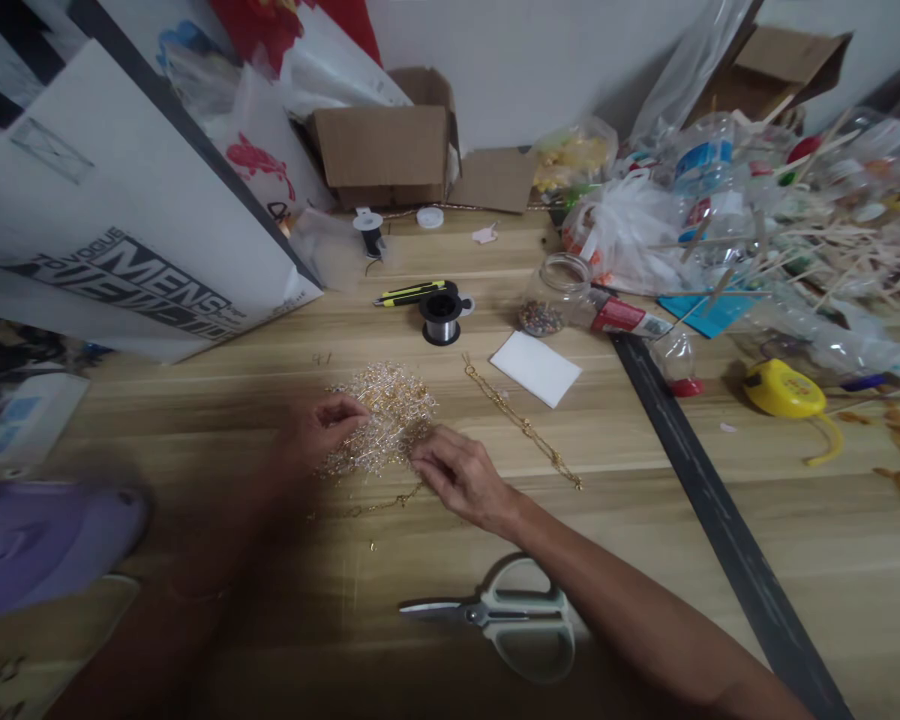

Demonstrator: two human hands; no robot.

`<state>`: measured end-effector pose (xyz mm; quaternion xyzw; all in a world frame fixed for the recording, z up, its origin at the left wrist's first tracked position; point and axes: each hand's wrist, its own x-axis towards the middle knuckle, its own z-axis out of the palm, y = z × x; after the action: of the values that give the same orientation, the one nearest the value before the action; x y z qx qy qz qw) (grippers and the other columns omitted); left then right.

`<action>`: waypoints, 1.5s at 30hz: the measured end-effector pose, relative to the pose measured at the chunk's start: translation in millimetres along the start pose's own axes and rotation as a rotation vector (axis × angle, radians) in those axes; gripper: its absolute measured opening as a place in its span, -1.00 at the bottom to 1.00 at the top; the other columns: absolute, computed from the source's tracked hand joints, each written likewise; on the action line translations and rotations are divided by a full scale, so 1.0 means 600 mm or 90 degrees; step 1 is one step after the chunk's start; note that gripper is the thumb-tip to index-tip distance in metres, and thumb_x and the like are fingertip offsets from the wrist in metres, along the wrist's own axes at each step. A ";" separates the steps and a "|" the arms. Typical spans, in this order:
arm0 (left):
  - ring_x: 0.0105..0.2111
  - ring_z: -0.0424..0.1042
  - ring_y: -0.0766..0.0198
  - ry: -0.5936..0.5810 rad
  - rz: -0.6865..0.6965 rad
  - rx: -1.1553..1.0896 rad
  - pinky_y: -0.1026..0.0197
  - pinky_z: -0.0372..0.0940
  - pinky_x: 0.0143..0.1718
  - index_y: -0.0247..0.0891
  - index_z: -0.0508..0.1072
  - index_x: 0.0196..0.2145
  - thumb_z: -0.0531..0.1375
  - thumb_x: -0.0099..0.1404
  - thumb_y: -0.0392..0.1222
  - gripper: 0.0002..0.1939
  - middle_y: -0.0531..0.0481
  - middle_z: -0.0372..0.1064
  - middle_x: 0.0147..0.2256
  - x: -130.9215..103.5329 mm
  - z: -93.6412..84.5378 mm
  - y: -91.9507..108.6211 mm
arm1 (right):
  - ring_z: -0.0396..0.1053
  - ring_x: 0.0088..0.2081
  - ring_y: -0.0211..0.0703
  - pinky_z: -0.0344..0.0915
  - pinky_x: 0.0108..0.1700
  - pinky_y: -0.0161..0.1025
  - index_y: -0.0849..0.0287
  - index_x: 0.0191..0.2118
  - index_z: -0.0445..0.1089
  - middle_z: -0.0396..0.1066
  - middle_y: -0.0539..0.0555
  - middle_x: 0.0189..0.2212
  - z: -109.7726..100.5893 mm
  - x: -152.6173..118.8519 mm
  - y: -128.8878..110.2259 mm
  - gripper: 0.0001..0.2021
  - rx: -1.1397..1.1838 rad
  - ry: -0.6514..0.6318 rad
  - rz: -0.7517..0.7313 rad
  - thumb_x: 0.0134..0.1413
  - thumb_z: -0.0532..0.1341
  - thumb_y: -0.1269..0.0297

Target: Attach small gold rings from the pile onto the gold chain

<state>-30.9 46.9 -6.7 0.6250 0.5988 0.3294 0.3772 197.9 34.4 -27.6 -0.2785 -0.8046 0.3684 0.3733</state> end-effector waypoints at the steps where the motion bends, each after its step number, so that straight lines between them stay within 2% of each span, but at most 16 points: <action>1: -0.42 0.42 0.28 0.002 -0.005 -0.017 0.28 0.27 -0.34 -0.27 0.45 -0.45 0.19 0.09 -0.17 -0.89 0.03 0.45 -0.46 0.000 0.001 -0.002 | 0.24 -0.40 -0.24 0.21 -0.36 -0.29 0.23 -0.35 0.30 0.29 0.07 -0.45 0.000 0.000 0.000 -0.92 0.001 0.000 -0.001 0.15 0.09 0.43; 6: -0.41 0.44 0.27 0.000 -0.015 -0.044 0.28 0.28 -0.35 -0.28 0.45 -0.43 0.21 0.08 -0.19 -0.89 0.01 0.46 -0.44 0.001 0.003 -0.005 | 0.24 -0.40 -0.24 0.21 -0.36 -0.30 0.23 -0.34 0.30 0.28 0.07 -0.45 0.000 -0.001 0.001 -0.92 -0.003 0.002 -0.003 0.15 0.09 0.43; 18: -0.37 0.46 0.25 -0.014 0.016 -0.002 0.26 0.31 -0.33 -0.27 0.51 -0.36 0.20 0.12 -0.19 -0.85 -0.03 0.51 -0.39 -0.002 0.004 -0.012 | 0.24 -0.40 -0.25 0.21 -0.37 -0.29 0.22 -0.32 0.30 0.28 0.07 -0.44 0.001 -0.002 0.003 -0.93 -0.007 0.001 -0.007 0.15 0.09 0.42; 22: -0.40 0.45 0.26 -0.032 0.028 0.011 0.27 0.30 -0.35 -0.29 0.51 -0.41 0.19 0.11 -0.21 -0.87 -0.02 0.50 -0.42 -0.002 0.004 -0.008 | 0.24 -0.40 -0.25 0.20 -0.37 -0.30 0.23 -0.33 0.30 0.28 0.07 -0.45 0.002 -0.002 0.004 -0.93 -0.008 0.002 -0.010 0.15 0.09 0.42; 28: -0.45 0.42 0.28 -0.025 0.027 0.016 0.28 0.27 -0.41 -0.29 0.50 -0.46 0.20 0.11 -0.16 -0.85 -0.01 0.47 -0.47 -0.005 0.004 -0.004 | 0.25 -0.40 -0.24 0.22 -0.36 -0.30 0.22 -0.33 0.30 0.29 0.08 -0.44 0.002 -0.001 0.003 -0.91 -0.004 0.007 -0.020 0.17 0.08 0.39; 31: -0.46 0.41 0.29 -0.011 0.031 0.022 0.28 0.28 -0.42 -0.29 0.48 -0.48 0.20 0.10 -0.20 -0.89 0.00 0.46 -0.49 -0.006 0.004 -0.003 | 0.25 -0.39 -0.23 0.22 -0.36 -0.29 0.22 -0.33 0.30 0.29 0.08 -0.44 0.001 -0.001 0.003 -0.91 -0.005 0.005 -0.016 0.17 0.07 0.38; 33: -0.45 0.41 0.29 0.002 0.034 0.032 0.28 0.29 -0.41 -0.29 0.47 -0.45 0.20 0.07 -0.24 -0.91 0.00 0.45 -0.48 -0.005 0.005 -0.005 | 0.25 -0.40 -0.23 0.22 -0.36 -0.29 0.22 -0.33 0.30 0.28 0.08 -0.44 0.001 -0.001 0.002 -0.91 -0.008 0.003 -0.013 0.17 0.08 0.39; 37: -0.42 0.43 0.28 0.016 0.039 0.028 0.26 0.32 -0.37 -0.30 0.48 -0.30 0.19 0.07 -0.26 -0.80 -0.02 0.46 -0.44 -0.005 0.007 -0.009 | 0.25 -0.39 -0.24 0.22 -0.35 -0.30 0.22 -0.33 0.30 0.28 0.07 -0.44 0.000 -0.001 0.001 -0.92 -0.010 -0.002 -0.003 0.16 0.08 0.42; 45: -0.39 0.44 0.26 0.018 0.054 0.058 0.26 0.28 -0.34 -0.27 0.49 -0.44 0.19 0.10 -0.23 -0.91 -0.02 0.48 -0.43 -0.006 0.004 -0.007 | 0.24 -0.40 -0.25 0.21 -0.37 -0.29 0.22 -0.34 0.31 0.28 0.06 -0.45 0.000 -0.001 0.001 -0.92 -0.008 -0.002 0.002 0.15 0.09 0.41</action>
<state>-30.9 43.0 -11.4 0.6616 0.5913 0.3262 0.3258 198.4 34.2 -28.4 -0.2816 -0.8070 0.3642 0.3700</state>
